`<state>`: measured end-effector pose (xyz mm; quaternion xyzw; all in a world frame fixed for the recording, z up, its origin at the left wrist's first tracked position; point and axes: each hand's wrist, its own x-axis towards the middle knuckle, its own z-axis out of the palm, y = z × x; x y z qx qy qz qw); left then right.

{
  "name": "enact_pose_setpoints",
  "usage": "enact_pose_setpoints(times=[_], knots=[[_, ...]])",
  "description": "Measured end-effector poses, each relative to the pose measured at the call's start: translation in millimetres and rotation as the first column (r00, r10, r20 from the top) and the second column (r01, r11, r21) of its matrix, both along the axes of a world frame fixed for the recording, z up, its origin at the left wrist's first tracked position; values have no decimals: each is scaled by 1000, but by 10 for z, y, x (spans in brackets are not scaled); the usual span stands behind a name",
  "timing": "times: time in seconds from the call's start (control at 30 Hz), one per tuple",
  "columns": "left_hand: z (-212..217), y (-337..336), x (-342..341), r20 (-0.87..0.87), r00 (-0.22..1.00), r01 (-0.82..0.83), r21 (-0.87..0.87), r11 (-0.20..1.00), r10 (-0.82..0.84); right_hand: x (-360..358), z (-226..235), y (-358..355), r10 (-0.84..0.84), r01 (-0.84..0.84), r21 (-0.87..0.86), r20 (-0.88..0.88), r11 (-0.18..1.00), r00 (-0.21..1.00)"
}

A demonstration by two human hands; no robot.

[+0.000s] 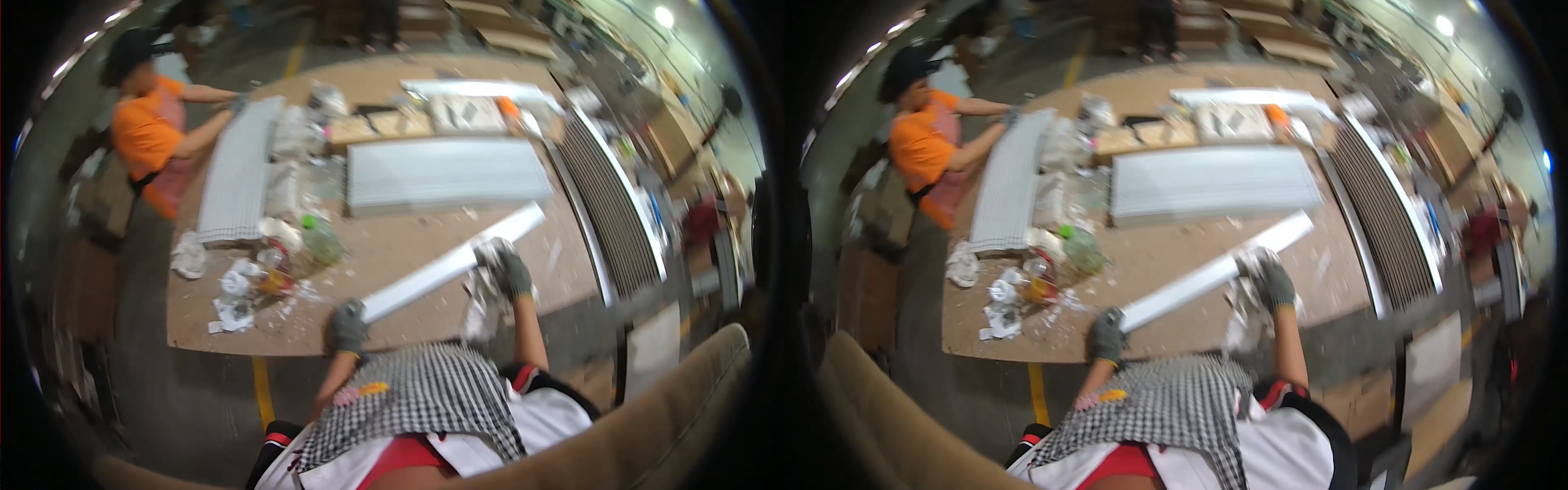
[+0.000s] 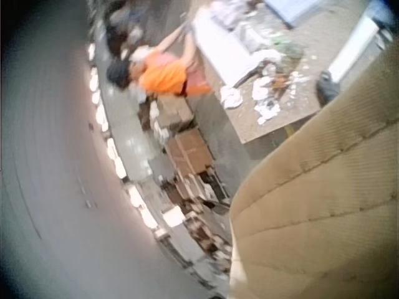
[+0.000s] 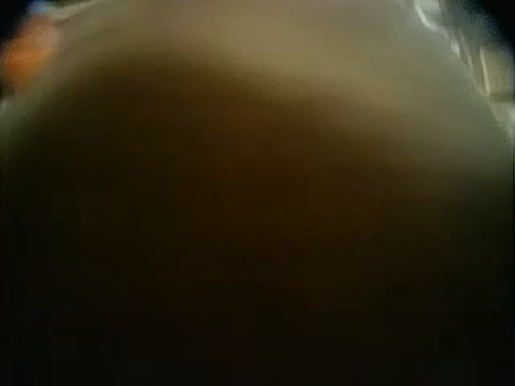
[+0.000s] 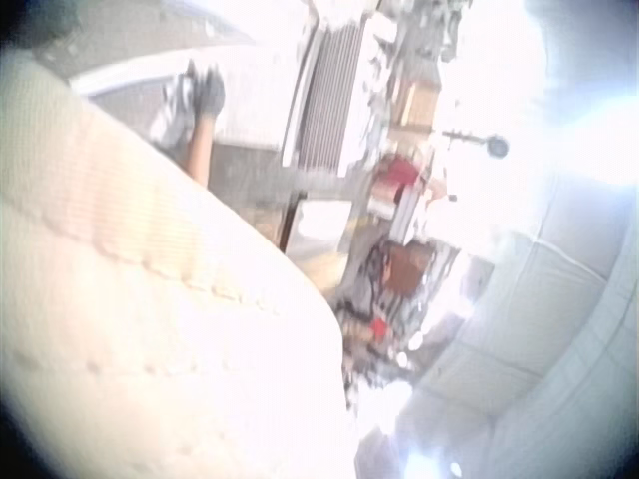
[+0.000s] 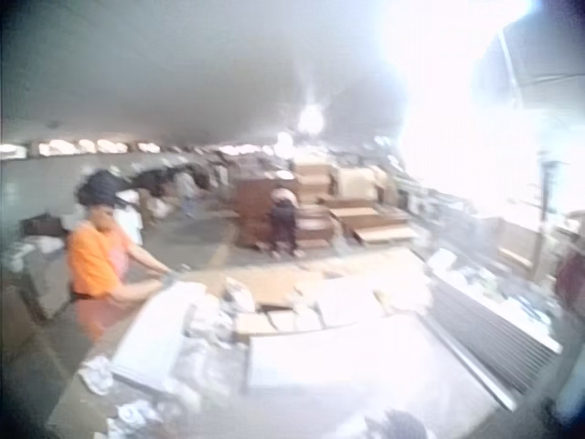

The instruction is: Cleaning individual wooden slats with a white cloth at a workbench in a factory setting.

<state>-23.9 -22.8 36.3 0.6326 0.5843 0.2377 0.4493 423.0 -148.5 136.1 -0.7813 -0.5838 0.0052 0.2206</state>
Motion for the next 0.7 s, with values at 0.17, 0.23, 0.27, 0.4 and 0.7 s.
enact_pose_setpoints(times=[0.17,0.23,0.27,0.4,0.7], knots=[[357,348,10,524,597,-184,-647,740,607,-545,1288,466,-139,118,-73,-488,990,862],[187,437,-45,599,559,-93,-642,761,573,-865,1379,682,-88,52,-91,-455,994,886],[106,474,-53,576,595,-130,-618,775,560,-1033,1252,809,132,-124,49,-210,991,969],[177,440,136,477,715,-236,-522,819,511,-1669,207,943,563,-524,-227,168,821,809],[-210,379,-181,386,907,-125,-136,983,169,1430,-265,465,-236,271,-110,258,956,937]])
